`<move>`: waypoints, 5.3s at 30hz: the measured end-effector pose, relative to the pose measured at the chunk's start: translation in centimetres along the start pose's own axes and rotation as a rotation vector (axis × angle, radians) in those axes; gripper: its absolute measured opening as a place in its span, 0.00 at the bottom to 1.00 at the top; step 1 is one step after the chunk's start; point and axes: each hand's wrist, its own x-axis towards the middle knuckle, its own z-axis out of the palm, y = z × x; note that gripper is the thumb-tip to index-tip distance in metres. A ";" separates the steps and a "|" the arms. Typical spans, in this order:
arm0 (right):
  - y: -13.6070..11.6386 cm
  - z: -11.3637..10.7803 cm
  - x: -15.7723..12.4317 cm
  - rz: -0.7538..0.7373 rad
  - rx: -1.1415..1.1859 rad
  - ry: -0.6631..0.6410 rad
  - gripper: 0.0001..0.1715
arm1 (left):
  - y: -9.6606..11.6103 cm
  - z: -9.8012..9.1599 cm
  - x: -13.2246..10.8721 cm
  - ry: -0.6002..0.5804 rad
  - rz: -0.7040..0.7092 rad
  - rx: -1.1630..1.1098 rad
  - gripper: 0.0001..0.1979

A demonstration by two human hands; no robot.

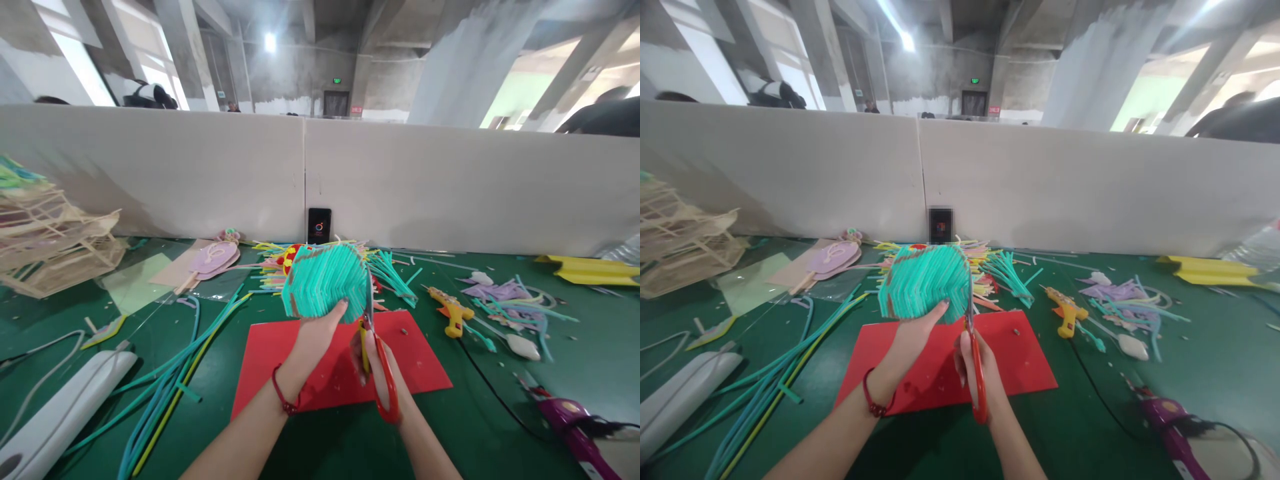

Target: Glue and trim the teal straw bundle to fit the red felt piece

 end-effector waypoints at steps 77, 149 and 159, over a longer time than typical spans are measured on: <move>-0.1 -0.7 0.0 0.083 0.115 0.108 0.35 | -1.4 -1.0 0.8 -0.255 0.153 0.018 0.29; 0.4 -0.8 0.4 0.094 0.157 0.164 0.32 | -1.4 -1.6 1.5 -0.345 0.271 0.010 0.27; -0.3 -0.6 0.1 0.179 0.087 0.195 0.35 | -1.2 -2.8 2.3 -0.395 0.274 0.063 0.25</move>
